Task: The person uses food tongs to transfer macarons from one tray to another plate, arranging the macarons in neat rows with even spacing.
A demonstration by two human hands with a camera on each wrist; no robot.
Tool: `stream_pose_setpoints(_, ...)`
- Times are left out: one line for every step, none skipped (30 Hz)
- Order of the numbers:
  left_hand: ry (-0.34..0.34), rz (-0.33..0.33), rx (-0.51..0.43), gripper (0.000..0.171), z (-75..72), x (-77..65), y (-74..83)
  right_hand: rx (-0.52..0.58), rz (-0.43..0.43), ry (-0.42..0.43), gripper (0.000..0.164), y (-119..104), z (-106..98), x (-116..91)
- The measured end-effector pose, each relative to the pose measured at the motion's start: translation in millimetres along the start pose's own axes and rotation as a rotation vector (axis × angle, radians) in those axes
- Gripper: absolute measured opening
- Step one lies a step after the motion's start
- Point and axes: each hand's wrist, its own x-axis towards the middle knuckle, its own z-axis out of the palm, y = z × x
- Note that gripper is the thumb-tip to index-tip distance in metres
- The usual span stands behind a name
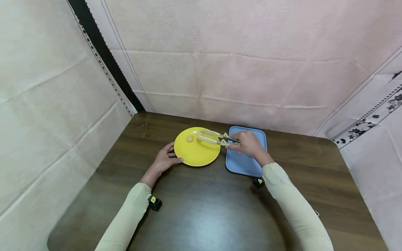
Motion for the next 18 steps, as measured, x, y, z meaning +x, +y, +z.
stream_pose_setpoints(-0.001,-0.001,-0.002,0.092,0.4,0.6,-0.3,-0.012,-0.009,0.006,0.053,0.5,1.7,1.0)
stream_pose_setpoints(-0.002,-0.002,-0.003,0.092,0.6,1.1,-0.6,-0.029,-0.020,0.011,0.051,0.9,3.2,2.0)
stream_pose_setpoints(-0.002,-0.004,-0.002,0.093,0.8,1.4,-0.8,-0.042,-0.031,0.020,0.049,1.3,4.8,3.2)
stream_pose_setpoints(-0.001,-0.006,-0.001,0.093,1.0,1.6,-0.9,-0.050,-0.041,0.025,0.047,1.7,6.7,3.9)
stream_pose_setpoints(0.000,-0.009,0.000,0.093,1.0,1.7,-0.8,-0.052,-0.049,0.031,0.045,2.2,8.5,4.8)
stream_pose_setpoints(0.000,-0.011,0.000,0.093,1.2,1.8,-0.7,-0.054,-0.053,0.035,0.044,2.4,10.2,5.2)
stream_pose_setpoints(0.001,-0.014,-0.001,0.093,1.3,1.7,-0.4,-0.063,-0.056,0.037,0.045,2.6,11.7,5.9)
stream_pose_setpoints(0.001,-0.016,0.000,0.093,1.4,1.6,-0.1,-0.066,-0.056,0.034,0.046,2.6,13.0,6.2)
stream_pose_setpoints(0.001,-0.017,0.000,0.093,1.4,1.3,0.2,-0.070,-0.056,0.027,0.047,2.9,14.3,6.5)
stream_pose_setpoints(0.000,-0.018,0.002,0.093,1.5,1.1,0.4,-0.071,-0.050,0.019,0.047,2.8,15.4,6.7)
stream_pose_setpoints(0.000,-0.019,0.001,0.093,1.6,1.0,0.5,-0.073,-0.044,0.011,0.049,2.8,16.3,6.9)
stream_pose_setpoints(0.000,-0.018,-0.001,0.093,1.6,0.9,0.5,-0.077,-0.032,0.005,0.050,2.7,17.1,6.7)
stream_pose_setpoints(0.001,-0.018,-0.002,0.093,1.7,1.0,0.4,-0.079,-0.023,-0.003,0.051,2.8,17.9,6.8)
stream_pose_setpoints(0.001,-0.017,-0.003,0.093,1.7,1.2,0.1,-0.079,-0.011,-0.009,0.052,2.7,18.5,6.6)
stream_pose_setpoints(0.002,-0.016,-0.005,0.093,1.6,1.4,-0.1,-0.080,0.000,-0.013,0.053,2.7,19.0,6.4)
stream_pose_setpoints(0.003,-0.015,-0.005,0.093,1.5,1.7,-0.5,-0.081,0.012,-0.014,0.054,2.6,19.2,6.0)
stream_pose_setpoints(0.003,-0.014,-0.005,0.093,1.2,2.0,-0.7,-0.078,0.013,-0.014,0.055,2.7,19.4,5.6)
stream_pose_setpoints(0.002,-0.013,-0.006,0.093,1.1,2.3,-1.0,-0.071,0.016,-0.010,0.055,2.8,19.5,5.1)
